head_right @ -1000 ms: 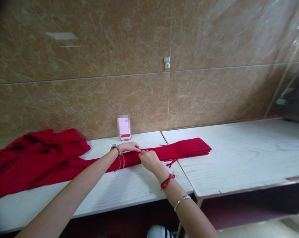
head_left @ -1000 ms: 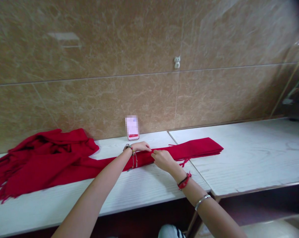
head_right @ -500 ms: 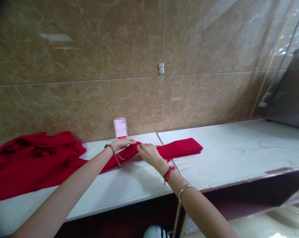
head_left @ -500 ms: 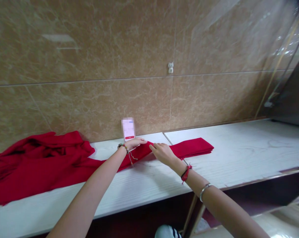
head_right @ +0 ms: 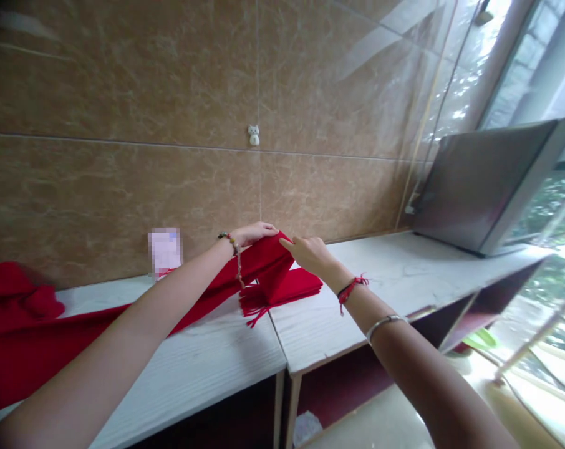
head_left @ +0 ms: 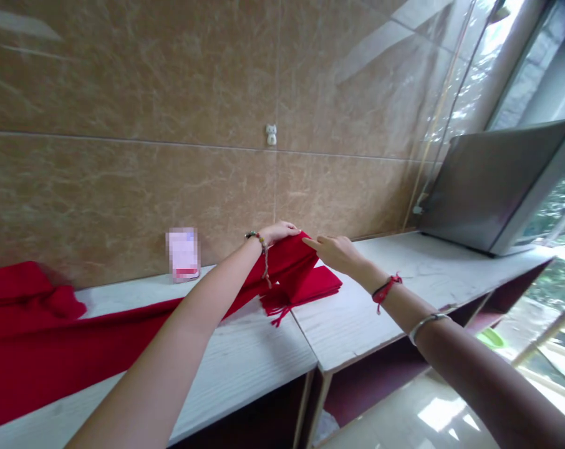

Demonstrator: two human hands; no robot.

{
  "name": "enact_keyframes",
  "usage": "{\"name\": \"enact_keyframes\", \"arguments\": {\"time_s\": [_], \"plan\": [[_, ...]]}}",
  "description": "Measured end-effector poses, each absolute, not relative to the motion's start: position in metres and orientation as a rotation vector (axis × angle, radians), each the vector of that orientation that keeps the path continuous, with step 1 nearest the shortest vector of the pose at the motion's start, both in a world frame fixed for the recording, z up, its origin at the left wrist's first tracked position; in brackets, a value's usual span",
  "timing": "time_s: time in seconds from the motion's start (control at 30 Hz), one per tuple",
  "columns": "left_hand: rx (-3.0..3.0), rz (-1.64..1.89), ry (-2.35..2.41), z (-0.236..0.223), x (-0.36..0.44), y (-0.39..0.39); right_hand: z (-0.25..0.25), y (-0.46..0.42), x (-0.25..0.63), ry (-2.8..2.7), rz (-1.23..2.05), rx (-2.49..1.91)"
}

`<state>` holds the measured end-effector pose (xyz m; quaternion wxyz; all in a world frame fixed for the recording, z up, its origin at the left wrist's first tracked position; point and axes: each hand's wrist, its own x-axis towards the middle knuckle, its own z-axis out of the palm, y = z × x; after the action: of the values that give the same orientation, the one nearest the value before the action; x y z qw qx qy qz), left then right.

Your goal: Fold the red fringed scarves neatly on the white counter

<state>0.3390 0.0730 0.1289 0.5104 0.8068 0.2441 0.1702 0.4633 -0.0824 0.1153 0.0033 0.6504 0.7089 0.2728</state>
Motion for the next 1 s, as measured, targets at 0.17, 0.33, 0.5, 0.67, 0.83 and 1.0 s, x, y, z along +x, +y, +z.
{"name": "enact_keyframes", "arguments": {"time_s": [0.17, 0.33, 0.5, 0.67, 0.83, 1.0], "plan": [[2.339, 0.311, 0.678, 0.094, 0.402, 0.074, 0.075, -0.082, 0.514, 2.162, 0.690, 2.104], [2.486, 0.318, 0.745, 0.052, 0.413, 0.053, 0.032, -0.081, 0.536, 2.145, 0.524, 2.123], [2.898, 0.410, 0.726, 0.030, 0.355, 0.011, 0.020, -0.081, 0.542, 2.175, 0.467, 2.205], [3.061, 0.300, 0.905, 0.018, 0.293, -0.005, 0.029, -0.080, 0.542, 2.240, 0.491, 2.276], [3.082, 0.274, 0.951, 0.007, 0.284, -0.006, 0.033, -0.076, 0.541, 2.272, 0.474, 2.372], [3.101, 0.312, 1.037, 0.003, 0.292, -0.004, 0.032, -0.073, 0.538, 2.254, 0.495, 2.403]]}}
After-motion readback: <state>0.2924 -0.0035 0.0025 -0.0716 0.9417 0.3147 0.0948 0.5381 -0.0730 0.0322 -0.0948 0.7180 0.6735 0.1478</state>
